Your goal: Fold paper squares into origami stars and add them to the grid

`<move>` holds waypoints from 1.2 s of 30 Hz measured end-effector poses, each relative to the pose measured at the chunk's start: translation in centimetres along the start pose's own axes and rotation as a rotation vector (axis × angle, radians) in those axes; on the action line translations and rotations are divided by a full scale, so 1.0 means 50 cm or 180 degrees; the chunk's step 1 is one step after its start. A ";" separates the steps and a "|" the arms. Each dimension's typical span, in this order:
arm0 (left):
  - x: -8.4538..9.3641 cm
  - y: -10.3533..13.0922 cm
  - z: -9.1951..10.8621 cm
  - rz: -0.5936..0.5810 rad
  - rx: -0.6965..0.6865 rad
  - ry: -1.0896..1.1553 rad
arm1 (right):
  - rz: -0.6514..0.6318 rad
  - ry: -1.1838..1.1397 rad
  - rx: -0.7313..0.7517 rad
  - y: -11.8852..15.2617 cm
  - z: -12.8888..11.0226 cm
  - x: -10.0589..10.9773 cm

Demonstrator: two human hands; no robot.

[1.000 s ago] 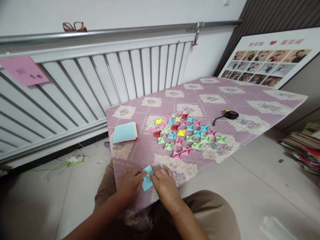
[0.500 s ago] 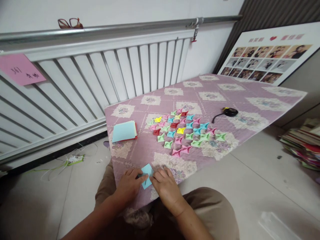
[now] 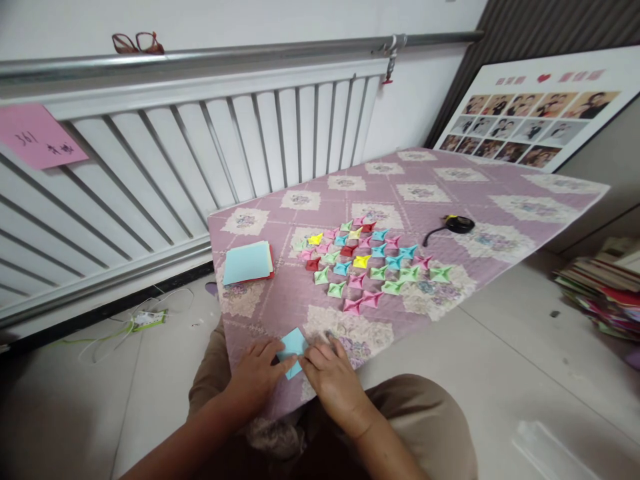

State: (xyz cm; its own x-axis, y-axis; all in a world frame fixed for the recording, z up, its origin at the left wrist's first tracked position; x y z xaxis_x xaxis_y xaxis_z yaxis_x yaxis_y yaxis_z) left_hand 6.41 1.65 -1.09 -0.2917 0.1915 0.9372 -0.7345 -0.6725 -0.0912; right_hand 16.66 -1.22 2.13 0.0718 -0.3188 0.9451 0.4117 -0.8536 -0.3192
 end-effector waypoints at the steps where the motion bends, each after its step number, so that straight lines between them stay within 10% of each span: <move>1: -0.001 0.002 0.001 -0.0013 -0.0014 -0.0015 | 0.0018 -0.0013 -0.0001 0.003 -0.002 0.000; 18: -0.006 0.024 0.013 -0.0099 -0.0370 -0.0146 | 0.0352 0.0113 -0.0255 0.020 -0.065 -0.012; 36: -0.016 0.037 -0.004 -0.0020 -0.0369 0.0121 | 0.0138 0.0334 -0.0657 0.073 0.014 -0.005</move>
State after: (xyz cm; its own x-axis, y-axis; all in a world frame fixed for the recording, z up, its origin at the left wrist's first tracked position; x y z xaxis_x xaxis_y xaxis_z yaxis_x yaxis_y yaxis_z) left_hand 5.18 0.40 -2.09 -0.3083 0.2238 0.9246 -0.8016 -0.5844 -0.1258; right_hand 18.78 -3.95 0.76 -0.0141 -0.3888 0.9212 0.2152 -0.9009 -0.3770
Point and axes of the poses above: each hand's wrist, its own y-axis away from the middle knuckle, its own x-axis out of the back of the hand, z = x × y, the point moved 9 cm from there along -y, towards the middle knuckle, and after that the axes turned 13 degrees about y, right-handed, at the moved point
